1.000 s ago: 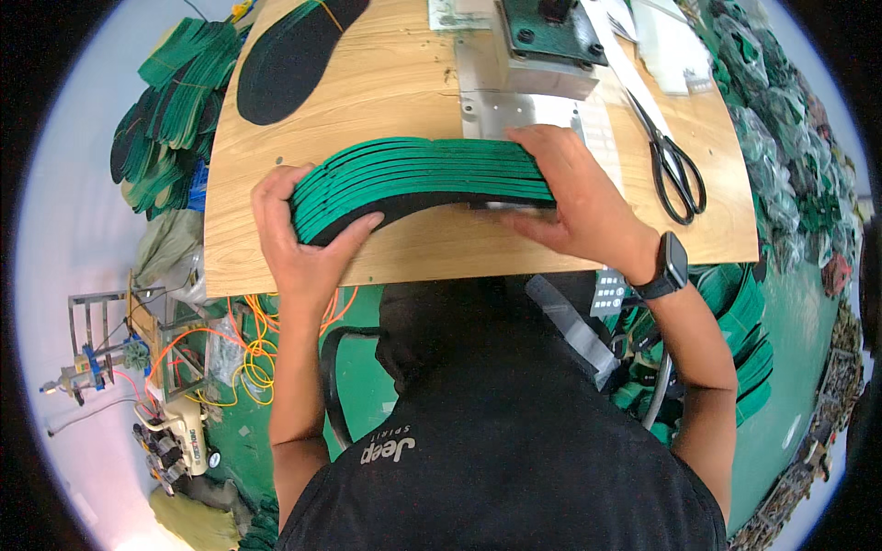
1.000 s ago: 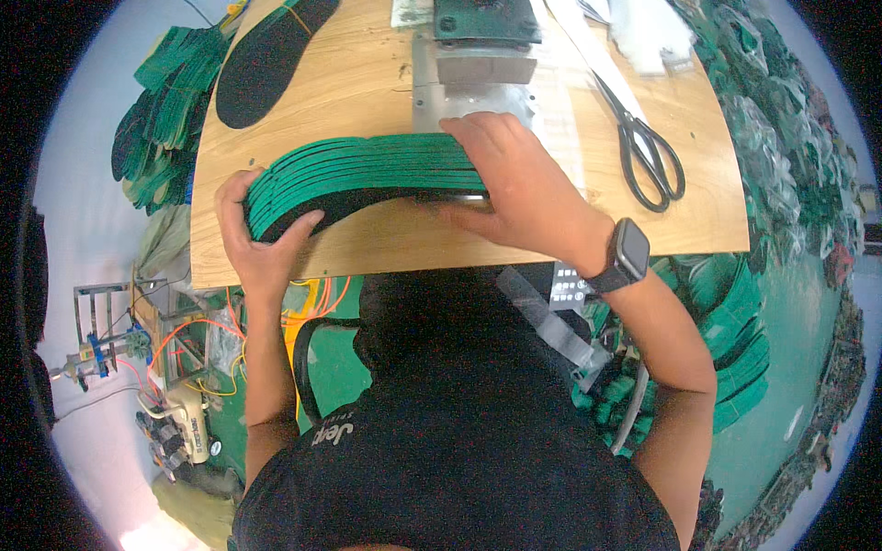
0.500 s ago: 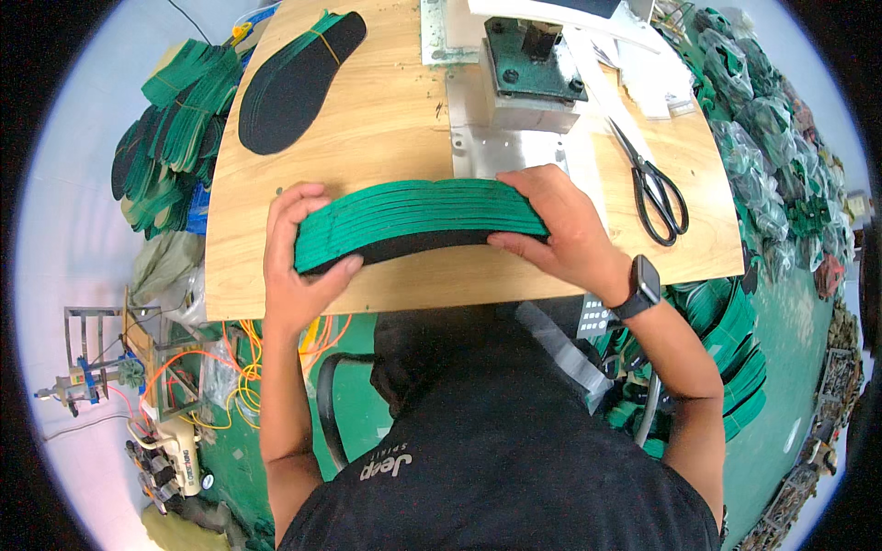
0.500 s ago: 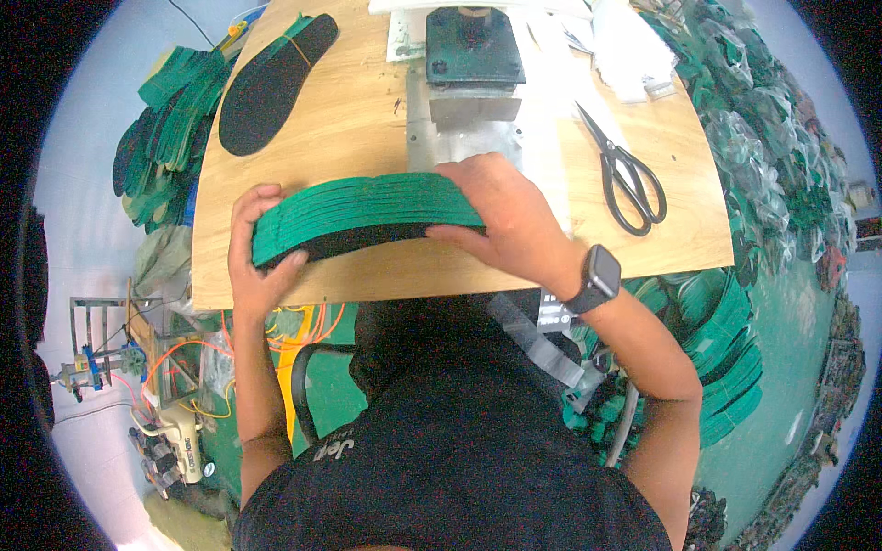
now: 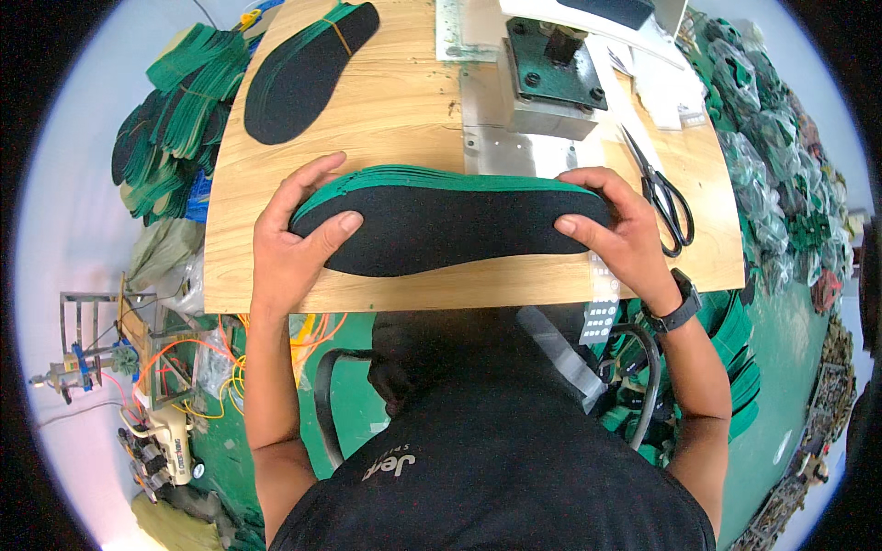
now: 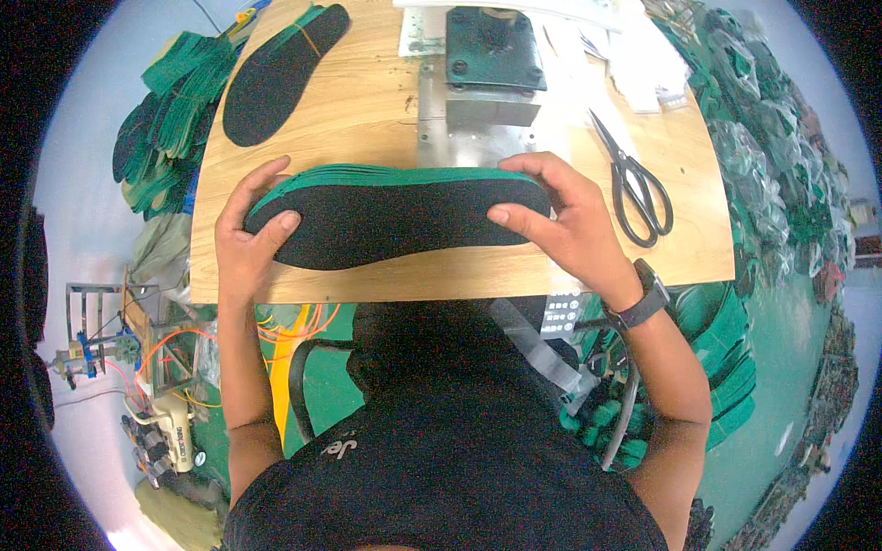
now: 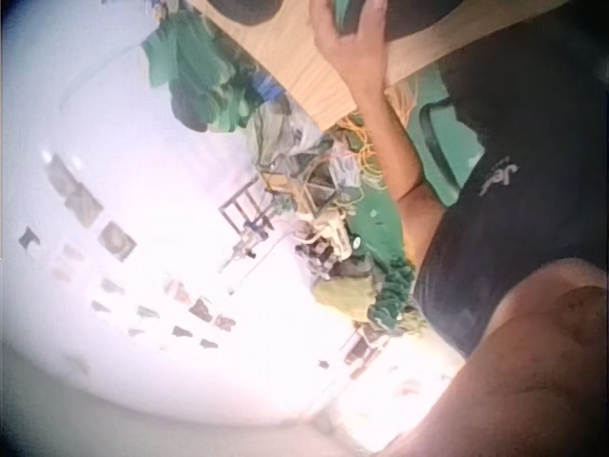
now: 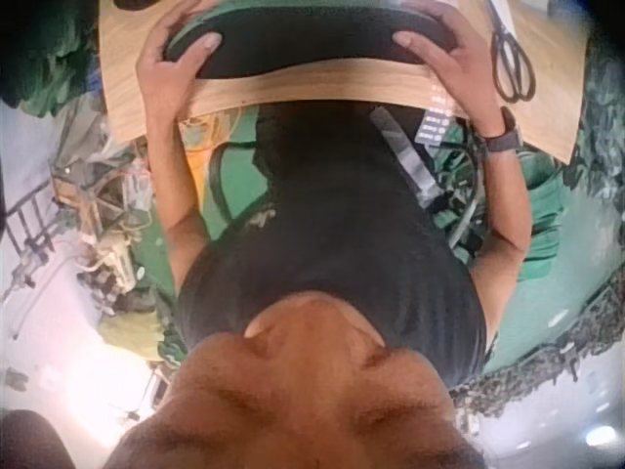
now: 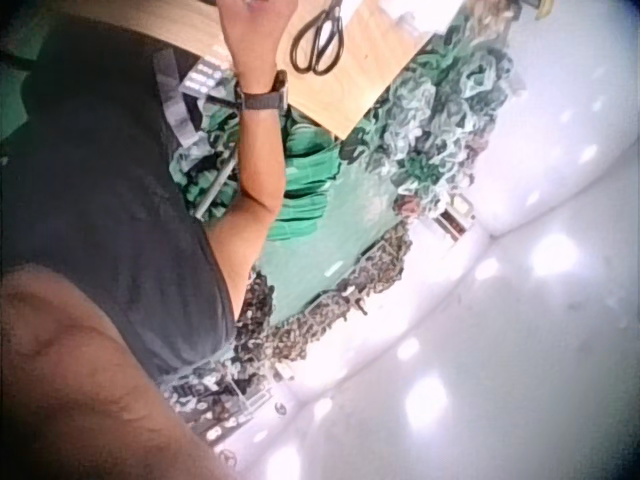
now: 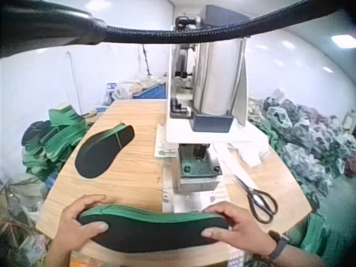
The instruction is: The person picks up a stack of green and black shoe insoles, separates one, and places it on a metal guide. Using scissors, they cut a strip of circular size labels and manually peel and apply one label to the heel area of the insole before restacking it.
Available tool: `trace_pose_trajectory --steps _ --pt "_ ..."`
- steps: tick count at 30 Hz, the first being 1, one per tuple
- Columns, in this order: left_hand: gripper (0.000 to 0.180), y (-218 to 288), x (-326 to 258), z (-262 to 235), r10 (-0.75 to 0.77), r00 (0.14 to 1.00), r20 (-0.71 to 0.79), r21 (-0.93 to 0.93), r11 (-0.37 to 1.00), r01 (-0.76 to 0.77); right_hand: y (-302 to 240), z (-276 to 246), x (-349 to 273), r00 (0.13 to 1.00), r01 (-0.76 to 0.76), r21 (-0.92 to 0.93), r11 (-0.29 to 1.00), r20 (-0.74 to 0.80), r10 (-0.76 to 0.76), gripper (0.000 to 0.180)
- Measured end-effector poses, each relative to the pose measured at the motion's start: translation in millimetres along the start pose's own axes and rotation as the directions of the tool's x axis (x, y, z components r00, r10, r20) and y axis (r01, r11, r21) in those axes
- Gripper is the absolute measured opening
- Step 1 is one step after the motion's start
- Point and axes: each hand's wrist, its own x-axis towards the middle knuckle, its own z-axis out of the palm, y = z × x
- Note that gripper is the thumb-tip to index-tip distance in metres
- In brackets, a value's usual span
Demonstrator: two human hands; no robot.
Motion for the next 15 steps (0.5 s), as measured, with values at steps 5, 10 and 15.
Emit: trace_pose_trajectory --steps 5,10,15 --pt "0.042 -39 25 8 0.078 0.997 -0.012 0.162 0.984 -0.075 12 -7 13 0.973 0.187 -0.584 0.79 0.001 -0.23 0.042" --pt "0.067 -52 23 3 0.113 0.985 0.13 -0.022 0.994 -0.111 10 -16 2 0.966 0.259 -0.461 0.849 0.118 -0.231 0.072" --pt "0.1 -43 22 7 0.146 0.965 0.22 0.024 0.988 -0.155 16 -17 1 0.972 0.235 -0.447 0.863 0.13 -0.198 0.077"
